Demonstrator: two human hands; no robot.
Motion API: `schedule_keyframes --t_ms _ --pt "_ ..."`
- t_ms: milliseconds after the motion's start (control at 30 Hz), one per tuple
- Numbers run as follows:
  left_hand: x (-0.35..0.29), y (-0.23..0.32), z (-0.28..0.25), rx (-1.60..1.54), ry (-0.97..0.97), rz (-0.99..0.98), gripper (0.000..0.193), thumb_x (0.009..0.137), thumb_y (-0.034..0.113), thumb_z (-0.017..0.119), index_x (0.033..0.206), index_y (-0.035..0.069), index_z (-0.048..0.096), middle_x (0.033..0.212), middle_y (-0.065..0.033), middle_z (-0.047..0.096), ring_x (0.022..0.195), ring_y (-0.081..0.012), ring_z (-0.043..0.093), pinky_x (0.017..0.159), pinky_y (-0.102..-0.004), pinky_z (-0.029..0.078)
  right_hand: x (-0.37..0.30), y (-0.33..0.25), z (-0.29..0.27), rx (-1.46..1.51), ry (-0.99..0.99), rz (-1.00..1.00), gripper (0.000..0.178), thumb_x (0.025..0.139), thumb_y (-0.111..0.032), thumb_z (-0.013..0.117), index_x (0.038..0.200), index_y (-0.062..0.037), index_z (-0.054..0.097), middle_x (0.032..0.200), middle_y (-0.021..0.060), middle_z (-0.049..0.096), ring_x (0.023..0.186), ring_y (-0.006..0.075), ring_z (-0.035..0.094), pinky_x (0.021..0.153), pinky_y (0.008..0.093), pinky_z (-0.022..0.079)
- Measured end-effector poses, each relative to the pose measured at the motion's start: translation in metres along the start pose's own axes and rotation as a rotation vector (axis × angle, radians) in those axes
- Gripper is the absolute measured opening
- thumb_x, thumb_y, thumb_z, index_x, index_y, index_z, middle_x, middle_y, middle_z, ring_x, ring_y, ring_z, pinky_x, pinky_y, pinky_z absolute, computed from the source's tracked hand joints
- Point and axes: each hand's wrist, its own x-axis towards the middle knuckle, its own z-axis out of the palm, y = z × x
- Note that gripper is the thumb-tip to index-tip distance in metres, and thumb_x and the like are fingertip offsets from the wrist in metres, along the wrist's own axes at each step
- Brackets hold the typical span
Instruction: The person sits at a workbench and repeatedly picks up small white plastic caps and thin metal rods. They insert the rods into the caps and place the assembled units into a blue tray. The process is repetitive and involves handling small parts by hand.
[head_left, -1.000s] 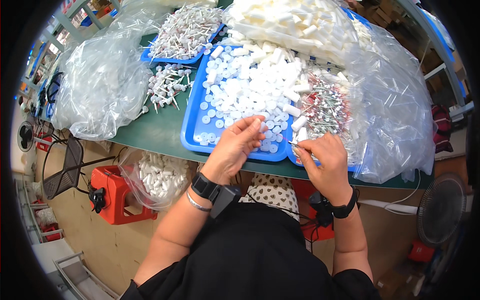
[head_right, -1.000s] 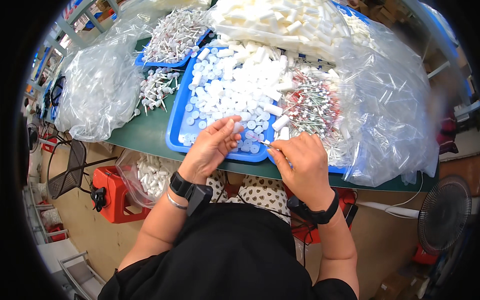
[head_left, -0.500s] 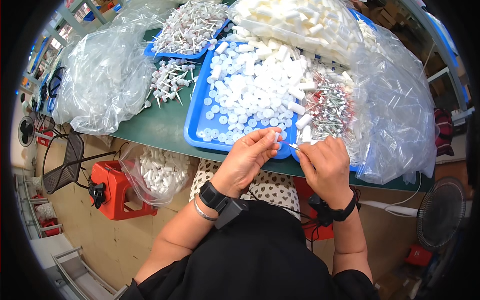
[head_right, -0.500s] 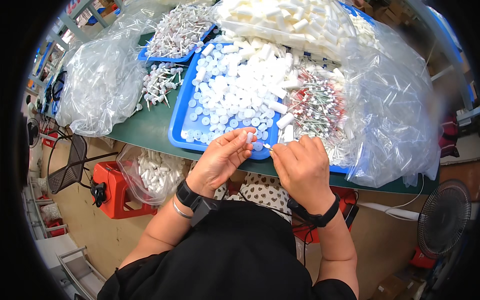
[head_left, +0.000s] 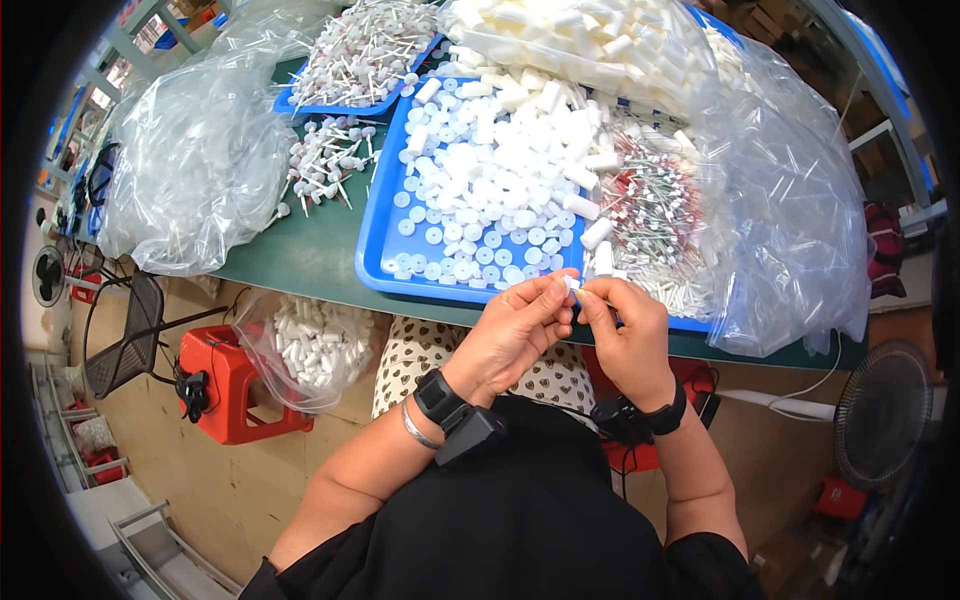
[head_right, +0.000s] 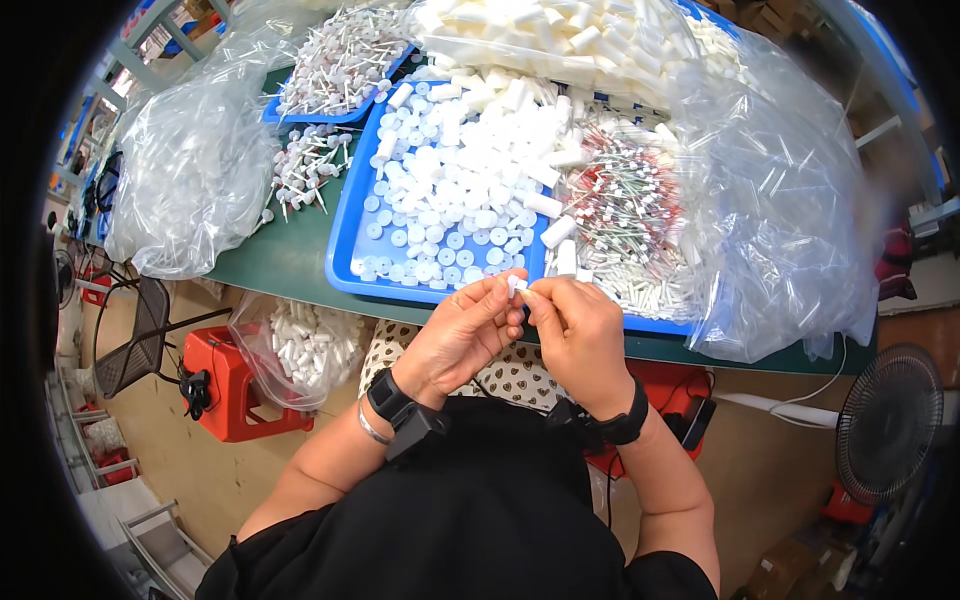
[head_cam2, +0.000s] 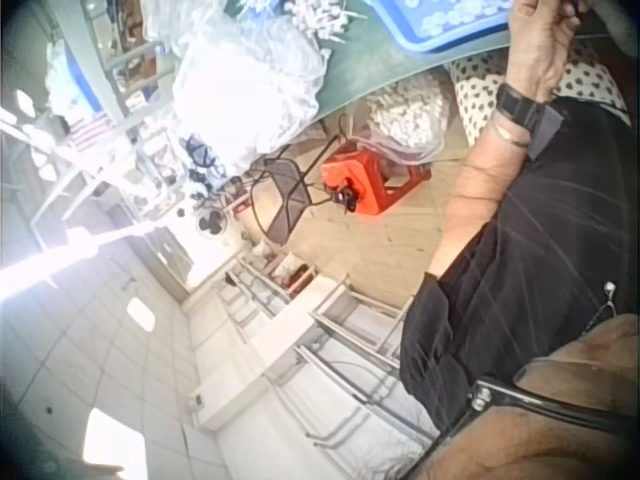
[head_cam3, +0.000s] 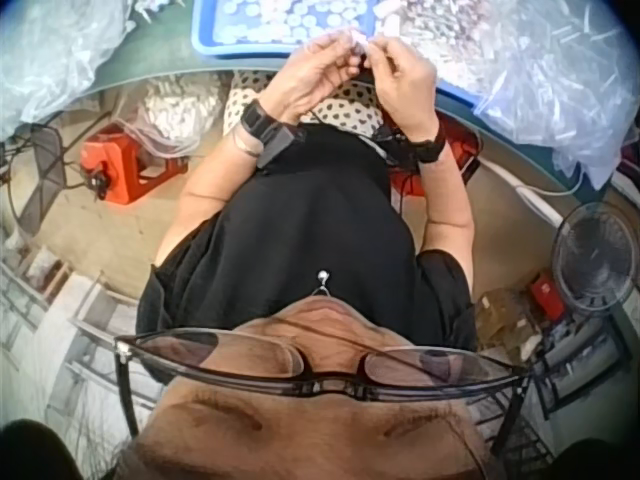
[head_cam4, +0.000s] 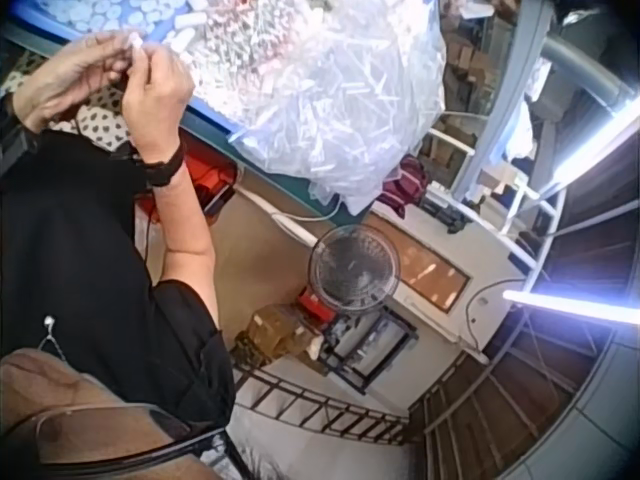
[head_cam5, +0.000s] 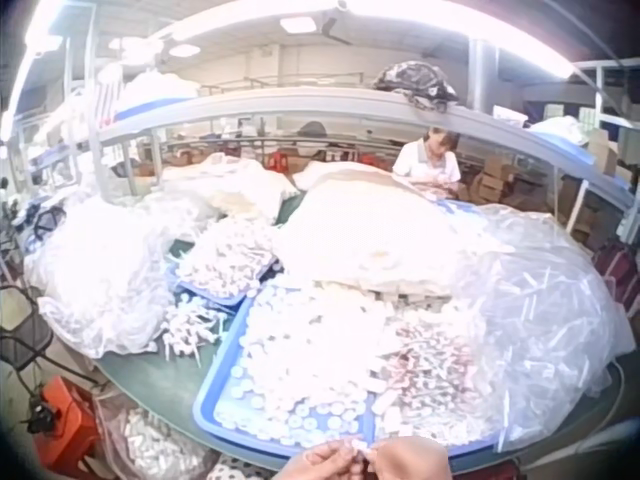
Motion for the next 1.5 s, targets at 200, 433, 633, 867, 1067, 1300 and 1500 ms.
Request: schedule_keyframes --t_ms 200,433,633,867,1067,1300,1500 --pt "-0.003 0.01 0.015 0.129 0.12 0.012 0.035 0.098 0.021 0.062 0.125 -0.002 0.059 0.091 -0.001 0.064 0.082 -0.008 0.06 0.075 -0.0239 0.052 -0.002 0.009 -0.018 0.057 -0.156 0.197 0.013 0.094 -0.012 0.064 0.1 -0.0007 0.067 0.076 0.0098 0.066 0.066 0.0163 0.062 0.06 0.0316 0.047" --pt "-0.007 0.035 0.012 0.107 0.189 0.116 0.04 0.101 0.022 0.056 0.131 -0.003 0.052 0.105 -0.01 0.064 0.094 -0.0159 0.064 0.084 -0.027 0.056 0.006 0.032 -0.079 -0.435 -0.138 -0.056 0.011 0.086 -0.008 0.067 0.095 -0.0037 0.069 0.084 0.0116 0.065 0.078 0.0289 0.062 0.07 0.038 0.049" --pt "-0.004 0.029 0.009 0.123 0.175 0.098 0.042 0.101 0.021 0.057 0.133 -0.005 0.049 0.11 -0.014 0.064 0.099 -0.0182 0.065 0.088 -0.0283 0.057 0.001 0.046 -0.069 -0.686 -0.227 -0.141 0.001 0.079 -0.005 0.067 0.08 -0.0057 0.067 0.076 0.0092 0.06 0.079 0.0289 0.06 0.073 0.0406 0.046" --pt "-0.004 0.028 0.012 0.17 0.188 0.104 0.042 0.1 0.022 0.059 0.132 -0.005 0.051 0.11 -0.0141 0.064 0.097 -0.0165 0.065 0.086 -0.0266 0.057 0.006 0.064 -0.064 -0.863 -0.273 -0.175 0.008 0.073 -0.001 0.058 0.067 -0.006 0.062 0.073 0.0096 0.059 0.078 0.0282 0.061 0.072 0.0388 0.044" --pt "-0.002 0.025 0.011 0.151 0.198 0.102 0.04 0.099 0.023 0.061 0.128 -0.003 0.054 0.107 -0.0124 0.067 0.096 -0.0157 0.067 0.086 -0.0265 0.056 0.011 0.065 -0.07 -0.948 -0.36 -0.193 0.009 0.072 -0.001 0.059 0.066 -0.0066 0.063 0.074 0.0097 0.06 0.077 0.0283 0.061 0.072 0.0394 0.044" --pt "-0.001 0.026 0.011 0.145 0.194 0.113 0.039 0.099 0.023 0.061 0.128 -0.003 0.055 0.107 -0.0123 0.067 0.095 -0.0156 0.067 0.085 -0.0267 0.056 0.015 0.065 -0.073 -0.784 -0.289 -0.215 0.004 0.074 -0.001 0.062 0.071 -0.0032 0.061 0.073 0.0112 0.06 0.075 0.0294 0.062 0.07 0.041 0.046" --pt "0.001 0.022 0.017 0.152 0.152 0.108 0.039 0.1 0.022 0.058 0.13 -0.003 0.053 0.111 -0.0137 0.065 0.1 -0.0168 0.065 0.088 -0.0272 0.056 0.014 0.037 -0.066 -0.16 -0.209 -0.031 0.009 0.078 0.004 0.065 0.081 0.0 0.057 0.076 0.0102 0.063 0.069 0.0244 0.065 0.065 0.0343 0.052"
